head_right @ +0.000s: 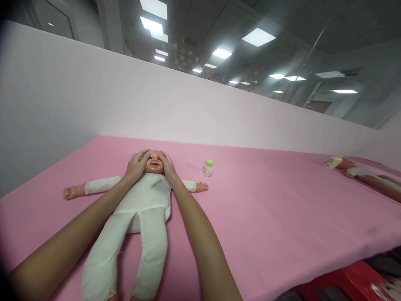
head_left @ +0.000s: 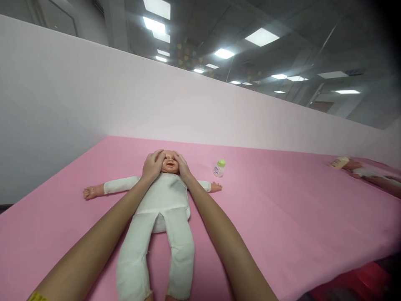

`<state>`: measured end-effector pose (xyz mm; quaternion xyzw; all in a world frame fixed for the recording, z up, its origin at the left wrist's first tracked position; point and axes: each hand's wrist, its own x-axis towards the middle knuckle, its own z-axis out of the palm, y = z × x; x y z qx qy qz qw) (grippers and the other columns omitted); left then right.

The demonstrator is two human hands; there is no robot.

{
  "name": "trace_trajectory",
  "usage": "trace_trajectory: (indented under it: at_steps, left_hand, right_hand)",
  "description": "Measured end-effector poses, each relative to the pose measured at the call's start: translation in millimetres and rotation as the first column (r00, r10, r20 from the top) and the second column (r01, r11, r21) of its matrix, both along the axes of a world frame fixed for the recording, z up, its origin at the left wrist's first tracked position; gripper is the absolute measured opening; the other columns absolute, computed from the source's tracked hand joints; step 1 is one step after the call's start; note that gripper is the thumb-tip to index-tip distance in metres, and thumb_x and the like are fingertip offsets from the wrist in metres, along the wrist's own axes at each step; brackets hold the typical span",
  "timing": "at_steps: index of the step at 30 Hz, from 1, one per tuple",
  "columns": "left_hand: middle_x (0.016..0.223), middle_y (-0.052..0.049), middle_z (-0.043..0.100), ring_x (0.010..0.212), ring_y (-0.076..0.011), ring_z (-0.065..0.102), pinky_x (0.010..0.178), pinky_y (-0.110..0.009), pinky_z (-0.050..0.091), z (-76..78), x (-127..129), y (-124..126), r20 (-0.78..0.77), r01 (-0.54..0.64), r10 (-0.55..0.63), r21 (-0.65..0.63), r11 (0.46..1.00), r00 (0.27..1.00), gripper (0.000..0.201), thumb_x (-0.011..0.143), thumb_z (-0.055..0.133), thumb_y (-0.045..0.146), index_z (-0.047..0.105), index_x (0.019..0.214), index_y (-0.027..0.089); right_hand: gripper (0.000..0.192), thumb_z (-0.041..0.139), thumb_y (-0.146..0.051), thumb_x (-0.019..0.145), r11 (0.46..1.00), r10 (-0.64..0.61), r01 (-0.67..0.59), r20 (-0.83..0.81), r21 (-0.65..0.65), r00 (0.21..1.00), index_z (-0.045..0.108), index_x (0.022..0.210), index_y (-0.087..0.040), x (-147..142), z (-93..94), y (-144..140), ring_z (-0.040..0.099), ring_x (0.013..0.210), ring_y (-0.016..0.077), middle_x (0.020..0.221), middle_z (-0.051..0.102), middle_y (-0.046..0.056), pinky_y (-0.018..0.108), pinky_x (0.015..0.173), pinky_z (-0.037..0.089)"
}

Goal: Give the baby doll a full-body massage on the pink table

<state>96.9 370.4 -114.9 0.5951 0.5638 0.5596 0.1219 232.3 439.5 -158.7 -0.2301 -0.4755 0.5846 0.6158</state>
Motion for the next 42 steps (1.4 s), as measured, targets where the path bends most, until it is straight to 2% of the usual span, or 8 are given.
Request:
trace_trajectory:
  at_steps: [3, 11, 19, 25, 32, 38, 42]
  left_hand:
    - [0.13, -0.01, 0.07, 0.125, -0.0283, 0.061, 0.114, -0.043, 0.043, 0.6, -2.0, 2.2, -0.018, 0.009, -0.009, -0.005, 1.0, 1.0, 0.048, 0.097, 0.052, 0.052, 0.071, 0.13, 0.023]
    - [0.132, -0.01, 0.069, 0.127, -0.0297, 0.06, 0.115, -0.046, 0.043, 4.4, -3.4, 2.0, -0.042, 0.01, -0.011, -0.022, 1.0, 0.999, 0.052, 0.094, 0.052, 0.056, 0.07, 0.132, 0.024]
    - [0.133, -0.008, 0.07, 0.128, -0.0319, 0.061, 0.117, -0.048, 0.042, 9.8, -3.9, 1.7, -0.017, 0.023, -0.024, -0.037, 0.999, 1.0, 0.053, 0.092, 0.055, 0.058, 0.071, 0.129, 0.023]
    - [0.138, -0.008, 0.069, 0.133, -0.0312, 0.059, 0.12, -0.049, 0.041, 9.3, -3.1, 1.7, -0.001, 0.002, -0.002, -0.048, 0.999, 1.0, 0.05, 0.096, 0.047, 0.05, 0.071, 0.131, 0.025]
    - [0.136, -0.006, 0.07, 0.133, -0.0312, 0.06, 0.118, -0.046, 0.043, 17.1, 0.7, -1.3, 0.088, 0.057, -0.05, -0.083, 0.995, 0.995, 0.055, 0.087, 0.061, 0.062, 0.072, 0.126, 0.025]
    - [0.133, -0.006, 0.071, 0.128, -0.0297, 0.062, 0.118, -0.044, 0.042, 10.4, -3.5, 7.0, 0.086, 0.049, -0.044, -0.062, 0.997, 0.995, 0.049, 0.09, 0.059, 0.056, 0.073, 0.125, 0.025]
    - [0.136, -0.007, 0.07, 0.129, -0.0299, 0.06, 0.118, -0.048, 0.041, 6.8, -6.4, 12.8, 0.053, 0.023, -0.019, -0.06, 0.998, 0.998, 0.045, 0.096, 0.051, 0.046, 0.072, 0.129, 0.022]
  right_hand:
    - [0.05, 0.075, -0.045, 0.08, 1.0, -0.007, 0.006, 0.023, 0.024, 1.0, 0.07, 0.125, -0.022, 0.8, 1.1, -0.5, 0.063, 0.128, 0.021, 0.135, 0.069, 0.004, 0.037, 0.118, 0.044]
    - [0.043, 0.069, -0.041, 0.082, 0.999, -0.032, 0.033, -0.019, 0.027, 0.999, 0.072, 0.121, -0.022, -1.6, -1.5, 5.4, 0.062, 0.128, 0.0198, 0.134, 0.07, 0.004, 0.038, 0.119, 0.042]
    - [0.045, 0.075, -0.04, 0.081, 0.999, -0.039, 0.039, 0.027, 0.002, 0.999, 0.072, 0.122, -0.022, 3.3, 13.1, -9.5, 0.062, 0.129, 0.0202, 0.135, 0.07, 0.003, 0.035, 0.118, 0.044]
    - [0.035, 0.067, -0.033, 0.086, 0.998, -0.045, 0.045, 0.006, -0.037, 0.999, 0.073, 0.118, -0.021, 2.5, 18.3, -11.8, 0.063, 0.127, 0.0188, 0.133, 0.071, 0.003, 0.035, 0.118, 0.044]
    - [0.045, 0.073, -0.041, 0.083, 0.999, -0.044, 0.043, 0.036, 0.017, 0.998, 0.072, 0.122, -0.02, 3.3, 14.5, -9.6, 0.062, 0.13, 0.0203, 0.136, 0.069, 0.005, 0.035, 0.119, 0.043]
    - [0.045, 0.074, -0.043, 0.083, 0.998, -0.055, 0.053, 0.057, 0.04, 0.997, 0.072, 0.123, -0.021, 1.3, 9.3, -1.6, 0.064, 0.127, 0.02, 0.134, 0.07, 0.004, 0.036, 0.117, 0.045]
    - [0.038, 0.067, -0.04, 0.088, 0.996, -0.081, 0.08, 0.042, 0.031, 0.996, 0.073, 0.12, -0.02, -0.7, 9.5, 1.5, 0.063, 0.129, 0.0201, 0.135, 0.07, 0.006, 0.037, 0.119, 0.044]
